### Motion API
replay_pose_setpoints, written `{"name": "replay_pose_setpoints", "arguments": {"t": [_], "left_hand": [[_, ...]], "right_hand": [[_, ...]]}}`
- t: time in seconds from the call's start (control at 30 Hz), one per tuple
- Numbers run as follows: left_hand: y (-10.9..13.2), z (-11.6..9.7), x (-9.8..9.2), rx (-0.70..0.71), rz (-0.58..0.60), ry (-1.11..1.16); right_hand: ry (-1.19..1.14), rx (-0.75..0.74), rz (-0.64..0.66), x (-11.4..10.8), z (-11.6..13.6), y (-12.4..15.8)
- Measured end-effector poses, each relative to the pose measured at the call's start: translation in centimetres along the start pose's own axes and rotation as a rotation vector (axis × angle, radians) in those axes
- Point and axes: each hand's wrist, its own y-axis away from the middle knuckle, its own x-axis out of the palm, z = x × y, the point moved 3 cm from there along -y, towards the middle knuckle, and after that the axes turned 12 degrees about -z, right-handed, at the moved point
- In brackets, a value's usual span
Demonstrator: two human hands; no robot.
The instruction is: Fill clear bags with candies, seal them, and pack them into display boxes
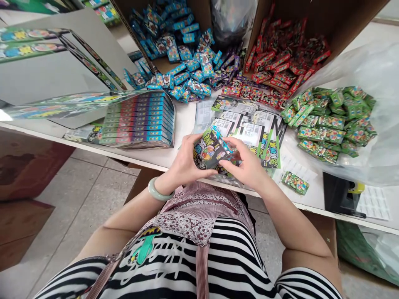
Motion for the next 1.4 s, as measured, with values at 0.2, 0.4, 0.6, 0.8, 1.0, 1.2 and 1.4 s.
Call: {"name": "replay_pose_setpoints", "arguments": {"t": [0.2, 0.4, 0.6, 0.8, 1.0, 1.2, 1.4], "left_hand": [[2.1, -0.2, 1.0, -0.311, 0.032, 0.352], [3.9, 0.1, 1.9, -0.473, -0.073, 0.617], [6.0, 1.6, 1.5, -0.546, -0.024, 0.739], [5.3, 1.9, 0.5, -0.522, -0.039, 0.736], [4.9, 0.7, 1.1, -0.479, -0.035, 0.752], [6.6, 0.3, 1.3, -0.485, -0.028, 0.746], [6.9, 0.2, 1.3, -0.500, 0.041, 0.693]], "right_hand": [[-0.096, 0.096, -0.087, 0.0, -0.8, 0.5], [0.163, -0.060, -0.029, 0.3, 0.2, 0.6], [0.462, -0.210, 0.172, 2.2, 1.0, 0.6], [0.328, -0.273, 0.019, 3.6, 1.8, -0.3], [0.285, -0.238, -0.033, 2.9, 2.6, -0.4], [0.264, -0.199, 0.046, 2.5, 2.4, 0.8], [0.265, -0.141, 0.139, 2.5, 2.2, 1.2]]}}
